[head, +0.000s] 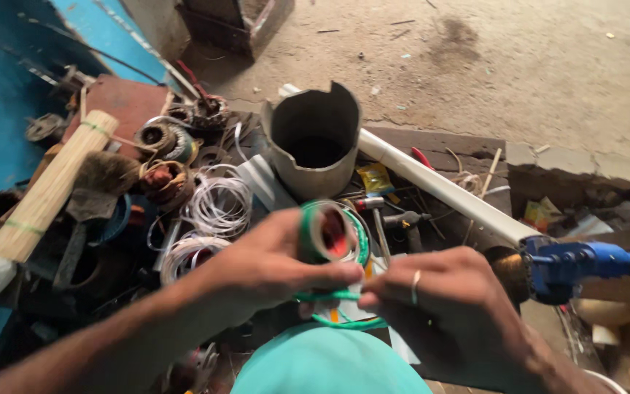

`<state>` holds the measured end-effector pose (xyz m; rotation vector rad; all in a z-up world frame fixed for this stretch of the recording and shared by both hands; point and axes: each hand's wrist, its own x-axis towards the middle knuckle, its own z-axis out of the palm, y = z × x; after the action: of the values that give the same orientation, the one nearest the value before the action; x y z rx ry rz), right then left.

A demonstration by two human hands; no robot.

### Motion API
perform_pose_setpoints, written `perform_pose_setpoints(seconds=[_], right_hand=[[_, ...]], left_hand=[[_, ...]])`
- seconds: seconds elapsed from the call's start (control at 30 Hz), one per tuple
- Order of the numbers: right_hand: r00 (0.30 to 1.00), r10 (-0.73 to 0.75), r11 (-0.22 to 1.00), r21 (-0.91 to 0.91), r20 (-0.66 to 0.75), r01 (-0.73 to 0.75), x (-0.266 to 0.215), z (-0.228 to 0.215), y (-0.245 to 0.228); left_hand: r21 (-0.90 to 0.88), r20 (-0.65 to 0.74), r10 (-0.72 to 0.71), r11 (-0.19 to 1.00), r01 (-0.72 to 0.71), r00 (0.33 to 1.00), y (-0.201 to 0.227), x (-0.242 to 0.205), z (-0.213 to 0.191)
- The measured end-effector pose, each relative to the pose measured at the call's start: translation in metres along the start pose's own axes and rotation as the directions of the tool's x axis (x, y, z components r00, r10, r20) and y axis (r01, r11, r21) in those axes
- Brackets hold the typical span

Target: The person wraps green electrical tape around the ends of several green wires held in their hands. They repeatedly pull and wrap the tape to cover the wire ends, then cut the tape and continue wrapping additional wire ends.

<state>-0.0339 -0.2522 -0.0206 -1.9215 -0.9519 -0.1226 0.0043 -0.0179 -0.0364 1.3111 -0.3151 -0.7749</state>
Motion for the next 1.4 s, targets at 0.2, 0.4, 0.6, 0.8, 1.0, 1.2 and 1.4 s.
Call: perform_pose_setpoints(seconds=[0.2,0.4,0.6,0.8,1.0,1.2,1.4], right_hand=[[0.992,-0.075,0.993,-0.085,0.105,0.085,0.001,-0.002,0.012],[0.988,0.148,0.982,-0.12,0.034,-0.143,-0.008,-0.021,0.01],[0.97,0.203,0.979,-0.005,0.136,-0.205,-0.005,-0.022,0.005],[0.959,0.191,0.976,0.061,0.208,-0.208,0.005,-0.024,0.009],[0.887,0.44,0.884,0.105,0.137,-0.455,-0.005,-0.019,0.009],[0.944,0.31,0.951,-0.02,0.11,-0.31,-0.005,-0.02,0.004],[0.973,-0.023,0.986,-0.158,0.229,0.06,0.008,-0.021,0.002]], left_hand=[[0.311,0.121,-0.346,0.903,0.296,0.93,-0.014,0.021,-0.018],[0.485,0.119,-0.003,0.873,-0.056,0.993,0.014,0.005,-0.001],[0.644,0.198,0.222,0.705,-0.297,0.955,0.021,-0.01,0.009],[0.572,0.331,0.341,0.67,-0.474,0.88,0.014,-0.014,0.011],[0.752,0.166,0.707,0.36,-0.552,0.688,-0.002,-0.013,0.025],[0.615,-0.202,0.579,0.703,-0.357,0.79,-0.008,-0.007,0.025],[-0.029,0.246,-0.115,0.992,0.126,0.962,-0.009,0.025,-0.005]])
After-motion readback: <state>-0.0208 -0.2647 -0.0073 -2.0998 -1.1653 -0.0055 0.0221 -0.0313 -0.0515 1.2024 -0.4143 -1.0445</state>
